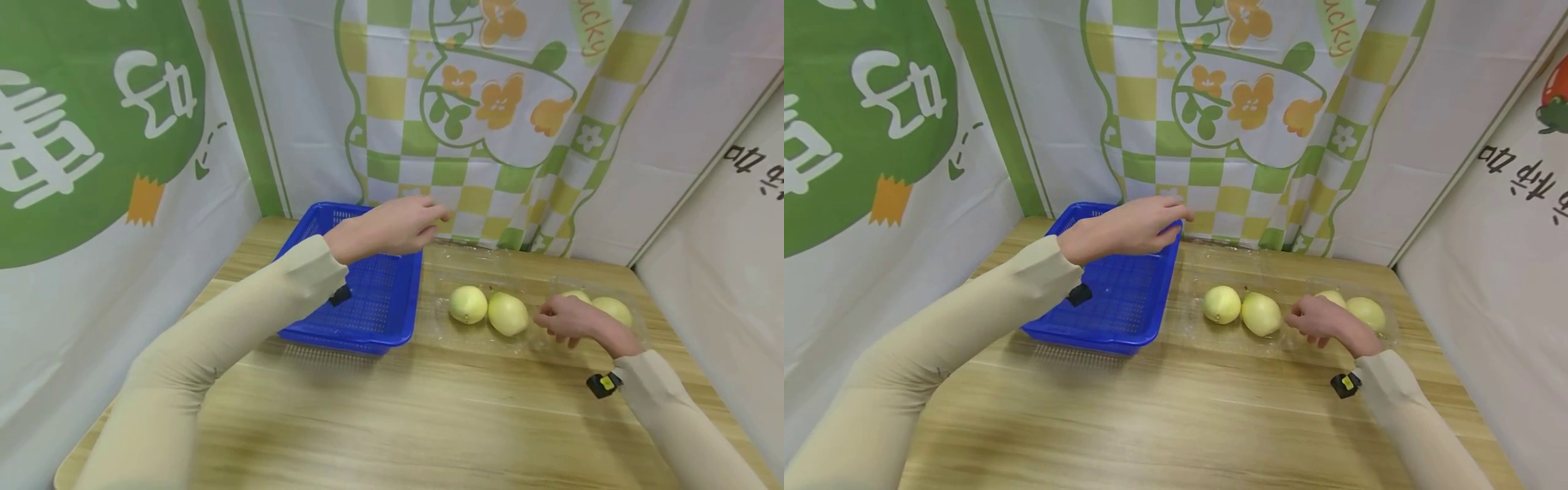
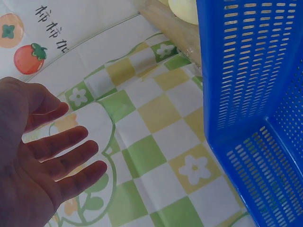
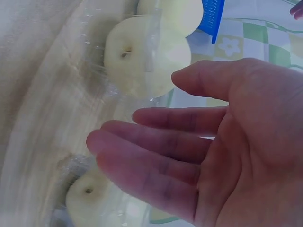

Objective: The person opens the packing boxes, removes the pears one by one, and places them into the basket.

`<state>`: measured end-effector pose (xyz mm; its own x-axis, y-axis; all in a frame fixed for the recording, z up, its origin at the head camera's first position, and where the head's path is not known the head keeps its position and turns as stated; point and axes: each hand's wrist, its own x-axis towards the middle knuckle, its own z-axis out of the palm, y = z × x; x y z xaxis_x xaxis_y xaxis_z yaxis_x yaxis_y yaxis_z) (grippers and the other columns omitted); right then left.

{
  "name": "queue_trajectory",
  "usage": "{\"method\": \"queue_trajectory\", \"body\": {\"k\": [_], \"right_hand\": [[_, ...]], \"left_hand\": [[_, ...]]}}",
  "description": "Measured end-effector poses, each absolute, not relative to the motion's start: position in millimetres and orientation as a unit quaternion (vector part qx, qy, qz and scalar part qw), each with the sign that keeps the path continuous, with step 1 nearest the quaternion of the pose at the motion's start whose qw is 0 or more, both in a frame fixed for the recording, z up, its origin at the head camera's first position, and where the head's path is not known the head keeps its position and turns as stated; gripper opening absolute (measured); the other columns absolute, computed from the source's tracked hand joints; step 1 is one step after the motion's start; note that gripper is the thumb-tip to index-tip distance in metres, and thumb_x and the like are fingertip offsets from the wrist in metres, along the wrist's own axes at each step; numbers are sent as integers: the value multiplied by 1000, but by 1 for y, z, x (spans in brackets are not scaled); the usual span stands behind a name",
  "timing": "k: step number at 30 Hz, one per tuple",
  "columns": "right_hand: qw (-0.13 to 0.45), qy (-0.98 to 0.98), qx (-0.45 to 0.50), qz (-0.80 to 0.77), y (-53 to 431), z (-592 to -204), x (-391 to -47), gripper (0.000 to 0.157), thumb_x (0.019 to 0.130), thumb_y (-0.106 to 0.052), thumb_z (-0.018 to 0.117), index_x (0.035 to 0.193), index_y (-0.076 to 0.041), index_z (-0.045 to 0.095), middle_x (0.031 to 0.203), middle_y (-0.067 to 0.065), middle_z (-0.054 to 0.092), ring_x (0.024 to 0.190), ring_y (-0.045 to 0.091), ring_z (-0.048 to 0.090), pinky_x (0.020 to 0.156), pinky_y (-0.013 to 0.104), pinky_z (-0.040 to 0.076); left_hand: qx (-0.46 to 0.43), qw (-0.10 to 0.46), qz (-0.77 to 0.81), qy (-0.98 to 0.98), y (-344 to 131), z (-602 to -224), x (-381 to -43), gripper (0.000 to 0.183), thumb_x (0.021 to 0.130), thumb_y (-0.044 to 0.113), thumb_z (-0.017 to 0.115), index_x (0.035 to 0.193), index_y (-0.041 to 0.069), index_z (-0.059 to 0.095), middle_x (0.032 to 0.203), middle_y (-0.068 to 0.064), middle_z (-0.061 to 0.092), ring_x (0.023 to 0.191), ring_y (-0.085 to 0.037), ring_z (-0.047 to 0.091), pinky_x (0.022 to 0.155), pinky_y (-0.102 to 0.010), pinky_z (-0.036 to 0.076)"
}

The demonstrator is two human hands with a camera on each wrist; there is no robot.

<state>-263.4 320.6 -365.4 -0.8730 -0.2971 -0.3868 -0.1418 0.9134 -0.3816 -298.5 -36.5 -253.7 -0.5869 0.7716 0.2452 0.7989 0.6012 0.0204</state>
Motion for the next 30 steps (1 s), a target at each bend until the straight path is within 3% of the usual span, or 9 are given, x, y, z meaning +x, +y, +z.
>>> {"method": "queue_trajectory", "body": {"k": [4,10,19,25,30], "right_hand": [[214,955,-125,-163,320,-359,-264,34,96,-32,44,101,-2,59,74,12,57,59,21,54,47,33,50],[193,961,-131,-152,318,-354,-266,37,96,-31,44,109,-1,59,58,3,50,46,13,43,42,30,44],[128,968,-182,-118,312,-348,-270,29,95,-23,45,102,-1,63,56,2,54,42,12,45,51,30,43],[54,971,-217,-88,301,-349,-270,31,94,-25,46,104,-3,65,85,5,67,74,19,62,68,40,51],[18,969,-217,-117,291,-351,-270,30,95,-26,46,110,-6,63,99,10,67,89,25,64,74,43,52]], "left_hand": [[-434,124,-81,-889,-47,-255,-294,35,92,13,41,125,11,55,115,-6,58,94,-18,56,80,-32,47],[-396,149,-108,-900,-65,-258,-292,34,92,14,42,123,12,56,120,-4,58,102,-17,57,86,-34,47],[-354,155,-165,-907,-101,-272,-279,33,93,16,43,123,14,56,121,-2,57,99,-15,54,83,-32,45],[-344,189,-172,-903,-123,-280,-269,31,92,16,46,120,10,59,117,-5,60,105,-19,56,87,-37,46],[-341,204,-180,-900,-144,-289,-260,28,91,15,50,117,6,60,116,-8,61,109,-25,55,92,-40,44]]}}
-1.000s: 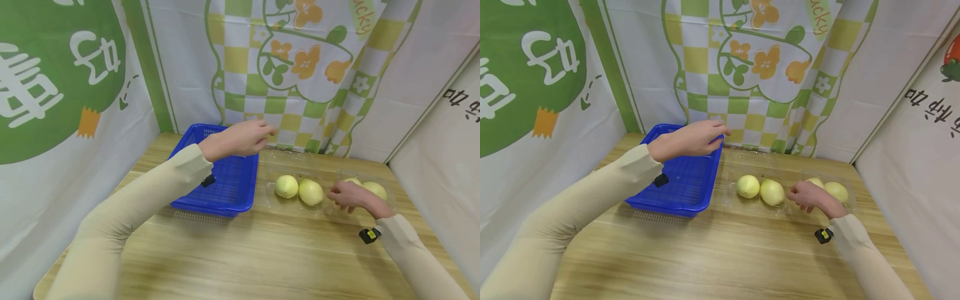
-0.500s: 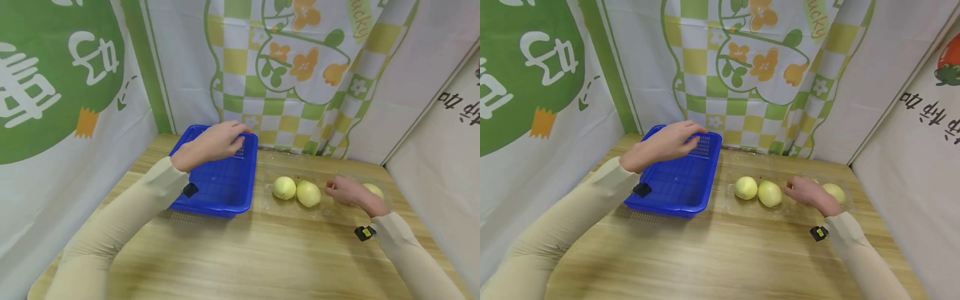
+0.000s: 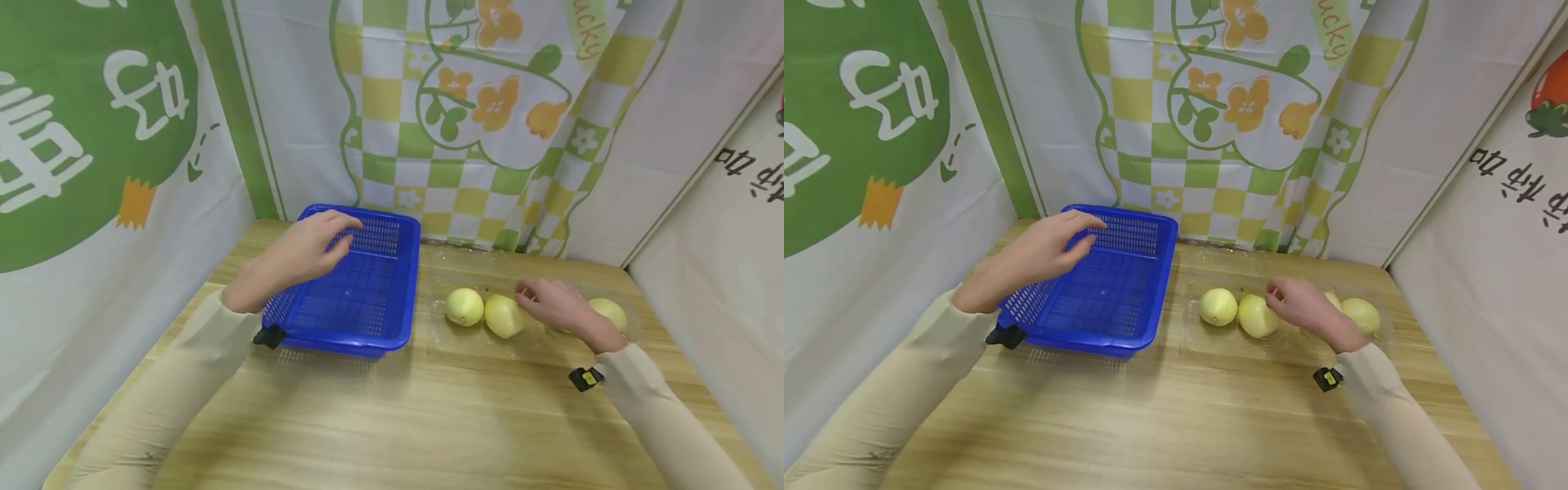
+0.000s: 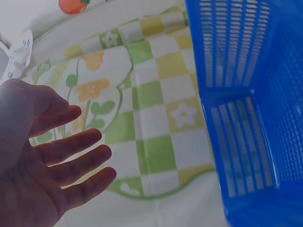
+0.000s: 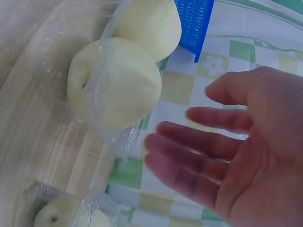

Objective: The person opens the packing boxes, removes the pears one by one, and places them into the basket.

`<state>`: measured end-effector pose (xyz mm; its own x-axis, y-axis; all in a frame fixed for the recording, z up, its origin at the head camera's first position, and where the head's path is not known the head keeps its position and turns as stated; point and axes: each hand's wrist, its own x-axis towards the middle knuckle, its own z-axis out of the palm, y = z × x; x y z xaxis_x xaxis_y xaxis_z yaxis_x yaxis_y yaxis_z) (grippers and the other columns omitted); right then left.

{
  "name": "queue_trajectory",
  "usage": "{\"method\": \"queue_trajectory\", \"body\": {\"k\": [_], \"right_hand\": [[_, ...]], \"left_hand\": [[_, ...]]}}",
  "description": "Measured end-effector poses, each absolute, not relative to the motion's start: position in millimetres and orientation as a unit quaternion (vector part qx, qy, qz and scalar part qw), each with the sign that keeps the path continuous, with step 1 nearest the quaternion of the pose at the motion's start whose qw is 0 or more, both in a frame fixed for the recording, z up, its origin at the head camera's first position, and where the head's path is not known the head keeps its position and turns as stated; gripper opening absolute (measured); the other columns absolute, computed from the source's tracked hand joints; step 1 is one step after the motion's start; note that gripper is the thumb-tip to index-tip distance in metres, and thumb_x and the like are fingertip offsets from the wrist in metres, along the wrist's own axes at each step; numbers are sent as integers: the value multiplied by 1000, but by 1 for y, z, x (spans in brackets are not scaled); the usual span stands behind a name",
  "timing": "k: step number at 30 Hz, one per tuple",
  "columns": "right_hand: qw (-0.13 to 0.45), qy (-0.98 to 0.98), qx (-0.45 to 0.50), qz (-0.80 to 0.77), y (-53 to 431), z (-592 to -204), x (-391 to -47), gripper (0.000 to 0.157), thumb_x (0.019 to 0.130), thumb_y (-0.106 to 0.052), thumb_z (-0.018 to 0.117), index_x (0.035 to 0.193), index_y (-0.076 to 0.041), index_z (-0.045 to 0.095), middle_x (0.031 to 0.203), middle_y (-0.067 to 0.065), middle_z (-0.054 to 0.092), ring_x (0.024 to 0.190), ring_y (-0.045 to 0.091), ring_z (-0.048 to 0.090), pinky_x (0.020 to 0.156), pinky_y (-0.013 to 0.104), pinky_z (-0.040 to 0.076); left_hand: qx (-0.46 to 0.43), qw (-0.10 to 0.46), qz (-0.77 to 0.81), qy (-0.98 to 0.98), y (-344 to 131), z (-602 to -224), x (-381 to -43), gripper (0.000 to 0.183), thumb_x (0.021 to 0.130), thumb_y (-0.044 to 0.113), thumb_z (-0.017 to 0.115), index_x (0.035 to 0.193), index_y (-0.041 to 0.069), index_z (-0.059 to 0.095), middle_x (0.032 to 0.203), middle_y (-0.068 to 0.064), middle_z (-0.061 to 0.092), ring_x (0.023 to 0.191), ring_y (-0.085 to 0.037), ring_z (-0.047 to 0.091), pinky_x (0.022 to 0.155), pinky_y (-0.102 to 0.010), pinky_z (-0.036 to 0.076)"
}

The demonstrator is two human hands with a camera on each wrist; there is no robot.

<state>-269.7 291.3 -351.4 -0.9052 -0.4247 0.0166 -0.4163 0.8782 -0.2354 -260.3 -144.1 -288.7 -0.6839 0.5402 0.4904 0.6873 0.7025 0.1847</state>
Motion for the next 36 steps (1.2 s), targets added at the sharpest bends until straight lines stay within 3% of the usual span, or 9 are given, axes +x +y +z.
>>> {"method": "queue_trajectory", "body": {"k": [10,17,22,29,36], "right_hand": [[-27,952,-250,-172,281,-360,-276,33,93,-19,51,121,-2,54,118,19,60,99,33,61,81,46,51],[-26,952,-263,-157,278,-370,-280,38,91,-19,55,122,1,52,121,20,57,108,37,56,88,50,47],[-24,950,-277,-142,276,-376,-280,35,89,-17,57,118,2,55,115,19,60,104,35,58,86,48,47],[-7,952,-282,-122,272,-385,-280,39,86,-19,61,119,2,55,114,20,59,94,30,59,79,44,50],[17,958,-271,-94,269,-394,-280,51,83,-26,65,126,-1,51,119,24,54,104,37,54,83,49,47]], "left_hand": [[-288,202,-225,-909,-198,-307,-247,29,93,15,50,117,3,59,116,-12,61,110,-28,55,92,-44,44],[-258,186,-260,-912,-220,-318,-246,29,94,15,49,118,2,59,119,-14,59,110,-29,54,89,-46,44],[-225,148,-302,-915,-232,-326,-256,31,96,16,44,122,3,56,122,-15,57,104,-31,57,82,-47,49],[-194,151,-323,-914,-249,-348,-277,36,96,18,42,125,-1,52,124,-20,55,109,-37,55,84,-51,49],[-162,148,-322,-921,-257,-366,-296,39,97,22,42,130,1,46,132,-20,49,114,-38,52,90,-52,45]]}}
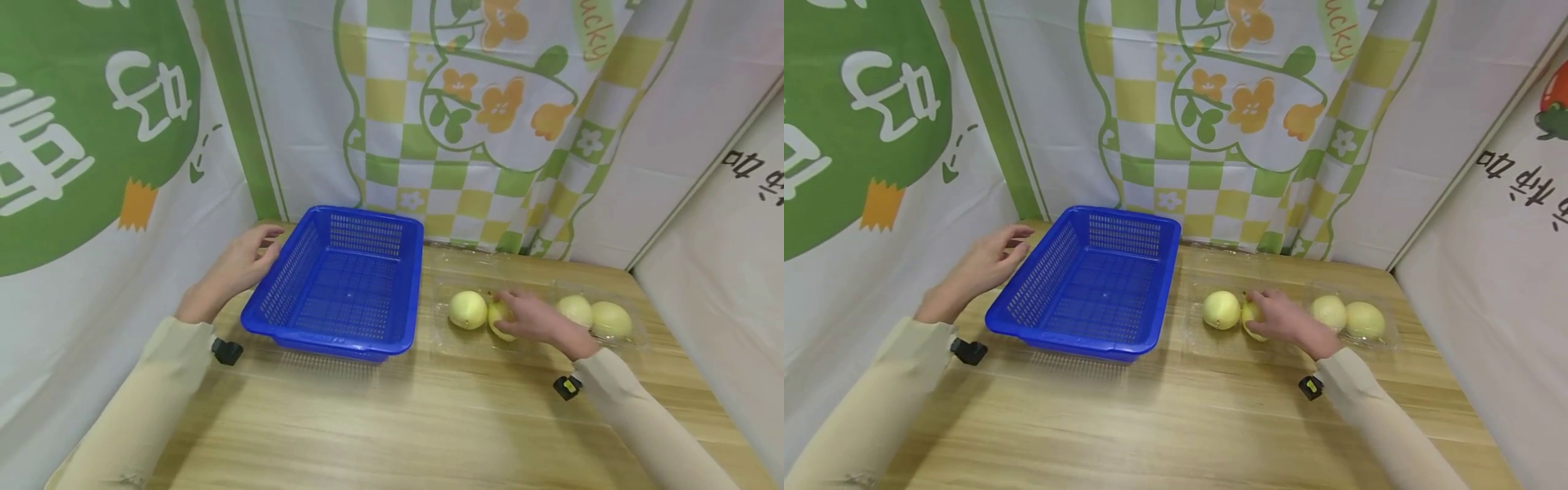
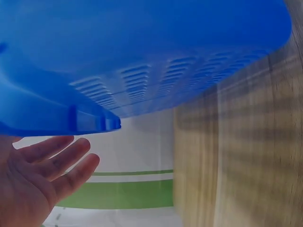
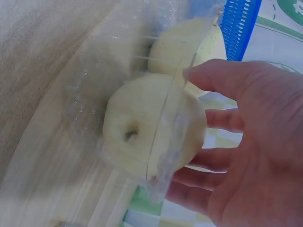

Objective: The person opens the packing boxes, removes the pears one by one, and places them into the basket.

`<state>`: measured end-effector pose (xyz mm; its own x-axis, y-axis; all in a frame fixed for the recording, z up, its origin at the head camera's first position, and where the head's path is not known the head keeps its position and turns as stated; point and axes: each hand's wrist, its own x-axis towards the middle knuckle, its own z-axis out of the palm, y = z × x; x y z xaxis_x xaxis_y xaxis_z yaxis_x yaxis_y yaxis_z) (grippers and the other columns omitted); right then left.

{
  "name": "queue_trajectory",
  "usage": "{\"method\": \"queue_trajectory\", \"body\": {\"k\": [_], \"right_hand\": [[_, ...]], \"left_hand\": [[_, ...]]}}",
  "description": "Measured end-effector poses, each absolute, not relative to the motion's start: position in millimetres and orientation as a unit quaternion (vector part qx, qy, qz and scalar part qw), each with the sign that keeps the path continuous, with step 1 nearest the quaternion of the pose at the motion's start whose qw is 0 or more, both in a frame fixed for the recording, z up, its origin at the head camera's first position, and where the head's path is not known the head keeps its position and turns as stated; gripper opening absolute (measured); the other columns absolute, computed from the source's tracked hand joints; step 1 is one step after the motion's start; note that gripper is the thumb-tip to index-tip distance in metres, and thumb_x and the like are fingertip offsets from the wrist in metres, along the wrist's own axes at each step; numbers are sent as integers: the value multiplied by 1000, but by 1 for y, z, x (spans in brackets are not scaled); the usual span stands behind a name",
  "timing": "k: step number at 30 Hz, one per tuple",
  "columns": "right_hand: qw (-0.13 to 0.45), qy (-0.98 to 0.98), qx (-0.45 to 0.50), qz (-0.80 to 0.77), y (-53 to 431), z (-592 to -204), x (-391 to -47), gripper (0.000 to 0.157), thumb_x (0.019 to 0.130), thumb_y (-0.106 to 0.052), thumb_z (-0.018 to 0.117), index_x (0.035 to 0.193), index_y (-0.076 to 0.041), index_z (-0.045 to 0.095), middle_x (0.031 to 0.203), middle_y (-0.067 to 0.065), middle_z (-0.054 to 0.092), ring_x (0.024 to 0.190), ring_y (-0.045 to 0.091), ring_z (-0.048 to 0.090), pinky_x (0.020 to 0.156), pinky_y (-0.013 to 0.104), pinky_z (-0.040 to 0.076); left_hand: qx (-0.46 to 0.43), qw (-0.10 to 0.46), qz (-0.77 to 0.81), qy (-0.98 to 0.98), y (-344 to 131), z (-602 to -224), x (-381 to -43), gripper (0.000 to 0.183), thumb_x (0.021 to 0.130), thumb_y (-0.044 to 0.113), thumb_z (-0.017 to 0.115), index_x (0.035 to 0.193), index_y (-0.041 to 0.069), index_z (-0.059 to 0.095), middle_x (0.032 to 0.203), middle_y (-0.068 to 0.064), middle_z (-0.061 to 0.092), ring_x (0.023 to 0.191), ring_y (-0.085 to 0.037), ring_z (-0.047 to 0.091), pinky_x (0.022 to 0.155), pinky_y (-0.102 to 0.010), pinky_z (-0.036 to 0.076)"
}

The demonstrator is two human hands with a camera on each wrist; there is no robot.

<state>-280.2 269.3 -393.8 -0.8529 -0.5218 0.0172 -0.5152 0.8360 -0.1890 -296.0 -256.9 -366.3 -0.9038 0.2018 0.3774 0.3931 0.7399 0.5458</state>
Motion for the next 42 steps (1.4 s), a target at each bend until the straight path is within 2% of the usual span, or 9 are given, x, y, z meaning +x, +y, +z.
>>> {"method": "queue_trajectory", "body": {"k": [3,8,17,29,35,42], "right_hand": [[29,960,-266,-87,268,-395,-280,54,82,-26,67,127,-2,50,123,25,52,109,41,51,86,53,45],[54,962,-258,-72,264,-392,-280,60,81,-27,67,133,-5,46,131,24,47,118,47,42,89,59,41],[75,966,-245,-43,257,-394,-282,64,83,-31,66,137,-5,42,131,25,45,120,47,39,90,60,40],[57,968,-240,-51,261,-405,-285,70,81,-38,68,138,-6,42,128,24,47,118,48,40,90,61,39],[48,969,-237,-49,262,-413,-287,74,80,-43,68,139,-8,41,125,23,48,117,48,42,88,61,41],[31,967,-247,-51,261,-416,-288,72,79,-41,69,137,-7,43,123,22,50,114,43,46,92,58,40]], "left_hand": [[-162,149,-329,-918,-257,-370,-301,38,96,18,42,130,-1,46,132,-21,48,114,-40,51,90,-53,44],[-163,146,-335,-916,-253,-373,-308,41,98,21,39,132,-2,43,134,-22,45,114,-42,50,90,-54,44],[-164,123,-316,-926,-251,-386,-314,45,98,25,40,132,-5,41,132,-27,45,111,-43,53,92,-54,42],[-159,105,-327,-926,-246,-390,-322,50,98,29,39,134,-6,39,133,-29,43,117,-44,45,96,-56,36],[-151,99,-321,-930,-246,-394,-323,48,97,24,40,134,-7,39,132,-31,42,122,-45,39,101,-56,31],[-150,58,-301,-940,-246,-394,-326,51,97,19,40,139,-8,29,138,-31,36,128,-45,32,104,-56,26]]}}
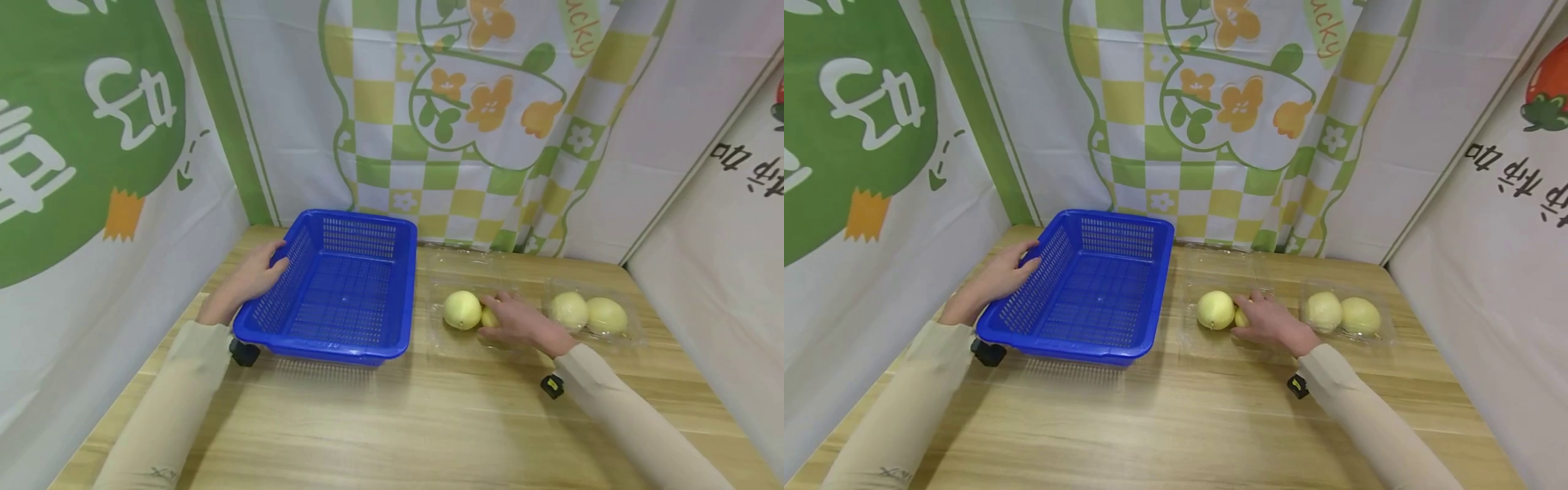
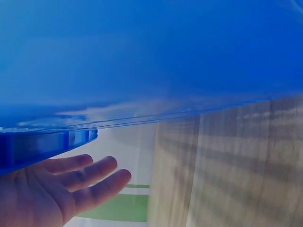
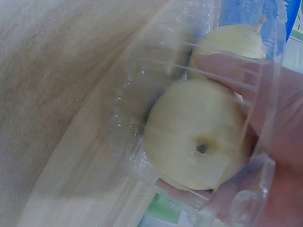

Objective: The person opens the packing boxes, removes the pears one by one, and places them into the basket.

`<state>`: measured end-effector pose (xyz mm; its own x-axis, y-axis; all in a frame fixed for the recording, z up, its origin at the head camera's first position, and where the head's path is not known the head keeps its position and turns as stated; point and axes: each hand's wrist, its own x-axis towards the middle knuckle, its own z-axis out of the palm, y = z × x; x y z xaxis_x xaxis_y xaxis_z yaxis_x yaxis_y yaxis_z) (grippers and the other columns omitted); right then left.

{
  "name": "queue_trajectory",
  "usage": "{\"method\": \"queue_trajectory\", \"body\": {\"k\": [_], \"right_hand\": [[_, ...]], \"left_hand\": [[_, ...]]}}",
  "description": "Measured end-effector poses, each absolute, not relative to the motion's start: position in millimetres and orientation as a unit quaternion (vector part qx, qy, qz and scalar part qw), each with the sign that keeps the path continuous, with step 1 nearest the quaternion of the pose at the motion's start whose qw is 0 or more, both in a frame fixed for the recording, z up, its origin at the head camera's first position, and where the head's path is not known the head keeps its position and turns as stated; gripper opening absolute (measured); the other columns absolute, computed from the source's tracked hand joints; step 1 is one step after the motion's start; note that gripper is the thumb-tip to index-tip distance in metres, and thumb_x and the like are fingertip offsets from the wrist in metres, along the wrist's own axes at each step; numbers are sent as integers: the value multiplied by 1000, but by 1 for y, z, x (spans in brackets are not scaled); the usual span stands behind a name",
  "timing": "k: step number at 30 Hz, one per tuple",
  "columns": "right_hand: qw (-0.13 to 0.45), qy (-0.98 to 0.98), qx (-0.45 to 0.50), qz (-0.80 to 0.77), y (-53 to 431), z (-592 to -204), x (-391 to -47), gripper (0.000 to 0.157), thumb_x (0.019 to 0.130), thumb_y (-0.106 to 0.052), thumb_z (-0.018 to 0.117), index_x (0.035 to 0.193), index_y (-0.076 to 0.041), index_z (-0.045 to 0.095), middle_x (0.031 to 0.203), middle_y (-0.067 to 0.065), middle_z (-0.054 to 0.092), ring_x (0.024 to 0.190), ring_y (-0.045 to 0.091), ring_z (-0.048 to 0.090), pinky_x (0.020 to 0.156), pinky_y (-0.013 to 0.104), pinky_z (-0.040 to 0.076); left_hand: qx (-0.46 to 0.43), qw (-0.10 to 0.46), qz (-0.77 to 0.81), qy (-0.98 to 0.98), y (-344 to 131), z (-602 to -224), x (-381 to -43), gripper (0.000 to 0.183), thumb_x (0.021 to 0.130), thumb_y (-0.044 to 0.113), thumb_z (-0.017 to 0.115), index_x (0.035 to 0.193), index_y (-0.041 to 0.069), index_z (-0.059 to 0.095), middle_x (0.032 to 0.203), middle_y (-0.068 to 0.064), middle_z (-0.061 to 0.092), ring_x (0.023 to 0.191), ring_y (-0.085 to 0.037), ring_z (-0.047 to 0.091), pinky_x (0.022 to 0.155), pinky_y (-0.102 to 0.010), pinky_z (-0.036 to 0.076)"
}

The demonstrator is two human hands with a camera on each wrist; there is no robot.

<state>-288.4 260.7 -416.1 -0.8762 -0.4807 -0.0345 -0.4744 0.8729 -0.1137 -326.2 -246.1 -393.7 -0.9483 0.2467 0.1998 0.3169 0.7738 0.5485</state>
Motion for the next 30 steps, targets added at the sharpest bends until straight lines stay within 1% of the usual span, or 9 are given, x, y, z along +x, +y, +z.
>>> {"method": "queue_trajectory", "body": {"k": [4,7,9,12,14,16,24,27,30], "right_hand": [[21,966,-251,-54,258,-417,-289,68,79,-40,69,134,-7,47,122,22,52,112,41,49,93,58,39],[8,966,-254,-49,257,-420,-289,65,79,-40,69,132,-8,49,120,21,54,108,40,51,90,56,41],[0,966,-254,-46,257,-422,-290,63,79,-40,69,131,-10,50,117,20,55,105,39,52,86,54,43],[-10,966,-253,-51,258,-425,-291,61,79,-40,68,130,-11,52,115,17,56,100,35,54,77,47,46],[-14,966,-253,-57,259,-426,-291,61,79,-39,68,131,-12,52,113,16,57,96,32,54,71,42,45],[-18,965,-254,-62,260,-427,-292,61,79,-39,67,131,-12,52,112,15,58,94,31,54,68,39,43],[-31,960,-267,-81,264,-426,-293,55,80,-36,65,128,-11,55,118,17,56,97,30,56,67,37,46],[-35,960,-267,-83,264,-422,-292,53,80,-33,65,127,-11,55,119,16,57,98,31,57,70,40,49],[-42,959,-269,-82,264,-416,-291,51,80,-31,65,125,-10,56,117,16,58,99,31,58,76,44,50]], "left_hand": [[-152,37,-305,-939,-246,-393,-325,54,97,20,41,141,-7,25,140,-31,33,129,-45,31,105,-57,25],[-153,31,-309,-938,-247,-392,-323,54,97,20,41,142,-6,24,140,-31,33,129,-45,30,105,-58,24],[-153,31,-310,-938,-248,-392,-323,54,97,20,41,141,-6,25,139,-31,34,129,-45,31,105,-58,24],[-153,31,-314,-936,-247,-393,-324,54,97,20,41,141,-5,26,139,-30,35,129,-45,32,104,-58,25],[-154,32,-314,-936,-247,-393,-324,54,97,21,41,142,-5,25,139,-30,35,128,-45,33,104,-58,26],[-152,31,-315,-936,-247,-393,-325,54,97,21,41,142,-4,25,140,-30,35,128,-45,33,104,-58,26],[-135,19,-305,-943,-247,-393,-323,56,98,27,37,146,2,20,143,-28,32,129,-44,32,103,-59,28],[-130,16,-308,-942,-247,-393,-322,57,98,28,36,146,4,19,144,-27,31,130,-44,31,103,-59,27],[-123,12,-316,-941,-248,-394,-322,57,98,29,35,147,5,19,144,-27,30,130,-44,31,103,-59,27]]}}
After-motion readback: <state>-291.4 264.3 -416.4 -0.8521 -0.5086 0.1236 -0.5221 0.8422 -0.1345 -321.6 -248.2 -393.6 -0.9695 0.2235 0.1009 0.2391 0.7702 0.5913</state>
